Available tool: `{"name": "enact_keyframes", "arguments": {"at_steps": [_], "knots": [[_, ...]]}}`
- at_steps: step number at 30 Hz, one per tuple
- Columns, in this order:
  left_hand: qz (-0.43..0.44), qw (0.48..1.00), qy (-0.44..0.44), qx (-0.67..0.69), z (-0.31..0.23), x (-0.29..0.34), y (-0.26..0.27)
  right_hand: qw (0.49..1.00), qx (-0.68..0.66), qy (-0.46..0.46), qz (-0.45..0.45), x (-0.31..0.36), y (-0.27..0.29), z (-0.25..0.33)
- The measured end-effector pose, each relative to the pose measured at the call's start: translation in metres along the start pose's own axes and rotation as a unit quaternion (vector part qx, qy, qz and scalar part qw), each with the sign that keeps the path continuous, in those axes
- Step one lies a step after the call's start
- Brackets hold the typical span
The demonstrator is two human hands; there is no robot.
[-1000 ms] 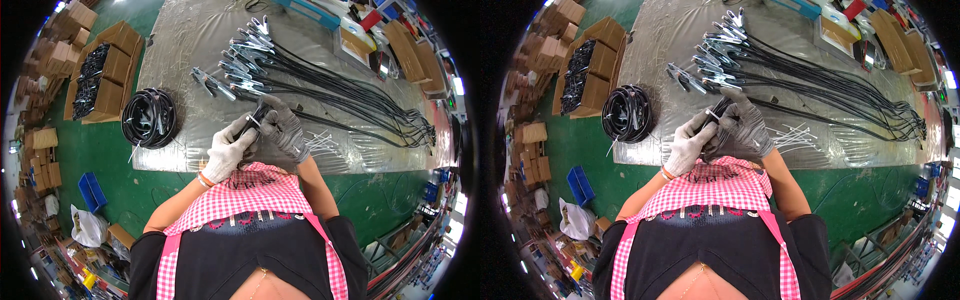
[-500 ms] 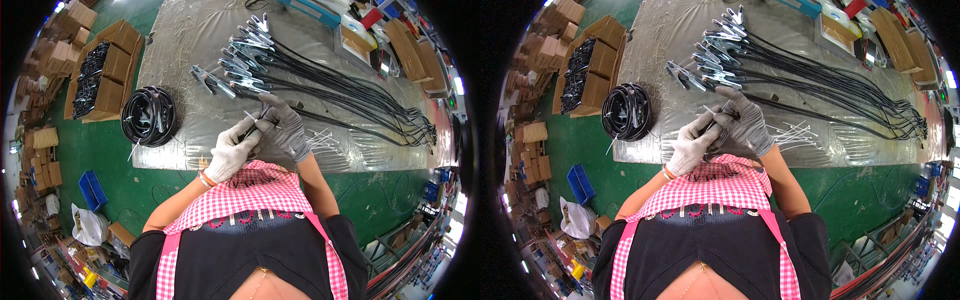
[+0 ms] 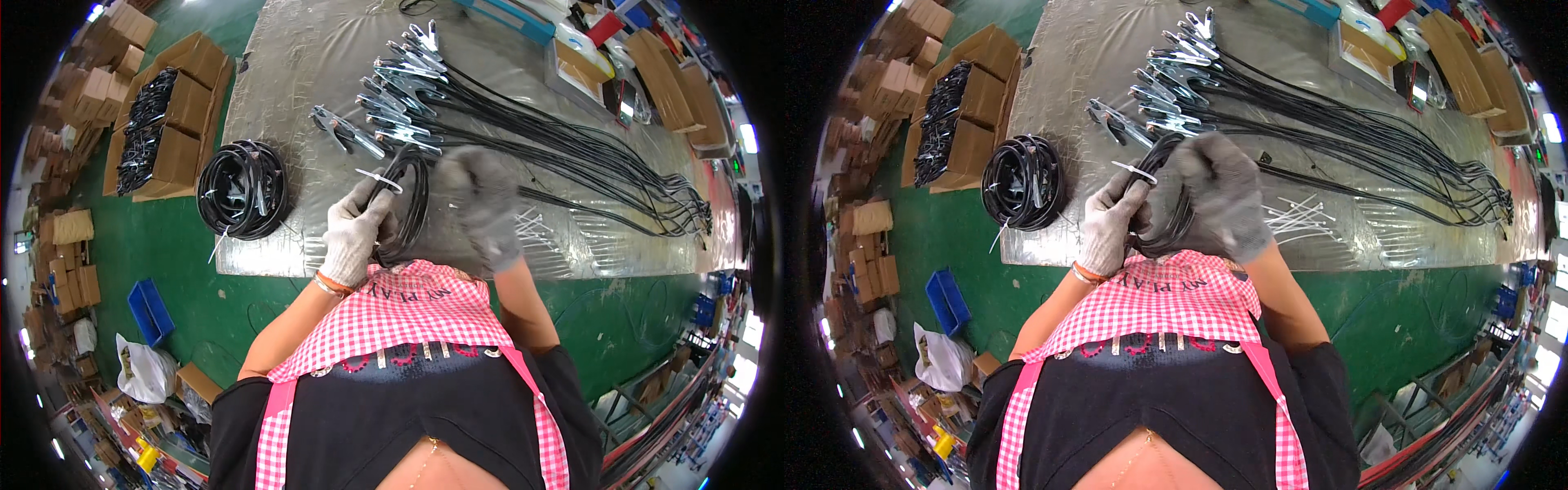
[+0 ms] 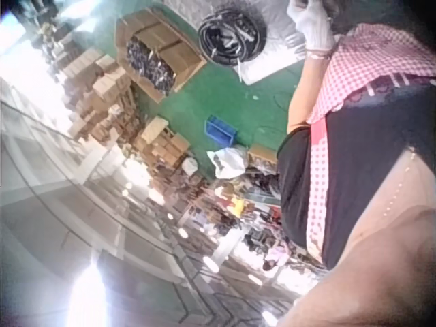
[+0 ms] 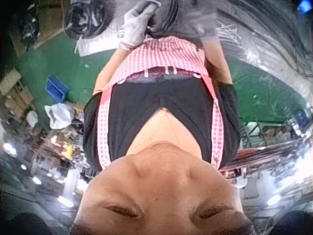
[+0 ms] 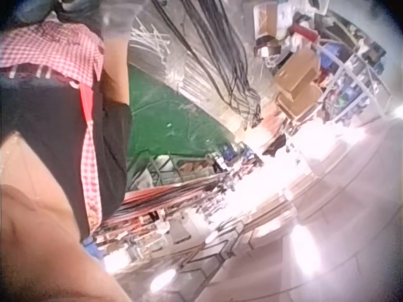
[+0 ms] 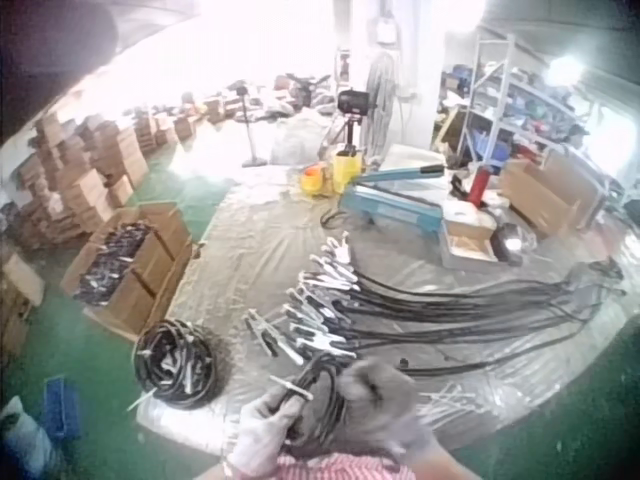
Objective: Gathering and coiling multiple long black cables, then securing each coil with a white zip tie.
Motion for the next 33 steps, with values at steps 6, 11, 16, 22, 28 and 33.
{"name": "enact_keyframes", "arguments": {"at_steps": [6,11,16,22,28,33], "knots": [[0.062,0.993,-0.073,-0.074,0.014,0.005,-0.01,0.944,0.246,0.158,0.151,0.0,-0.055,-0.032],[0.043,0.997,-0.061,0.031,0.006,0.005,-0.011,0.973,-0.15,-0.137,0.108,0.009,-0.041,-0.021],[0.07,0.998,-0.007,-0.001,0.004,0.0,-0.018,0.92,-0.287,-0.24,0.118,0.029,-0.031,-0.072],[0.032,0.998,-0.047,-0.021,-0.01,0.011,-0.012,0.91,-0.298,-0.253,0.141,0.048,-0.008,-0.074],[0.09,0.968,-0.083,0.221,-0.077,0.022,-0.008,0.831,-0.207,-0.386,0.342,0.101,-0.009,-0.113],[0.06,0.95,-0.188,0.24,-0.056,0.049,0.005,0.638,-0.454,-0.551,0.29,0.084,-0.07,-0.086]]}}
Point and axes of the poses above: each hand's wrist, its own x-axis away from the middle knuckle, its own y-axis out of the back of the hand, z = x × y, the point moved 5 cm from there along -x, towards the middle knuckle, and after that the axes turned 5 degrees about -z, right-handed, at the moved point
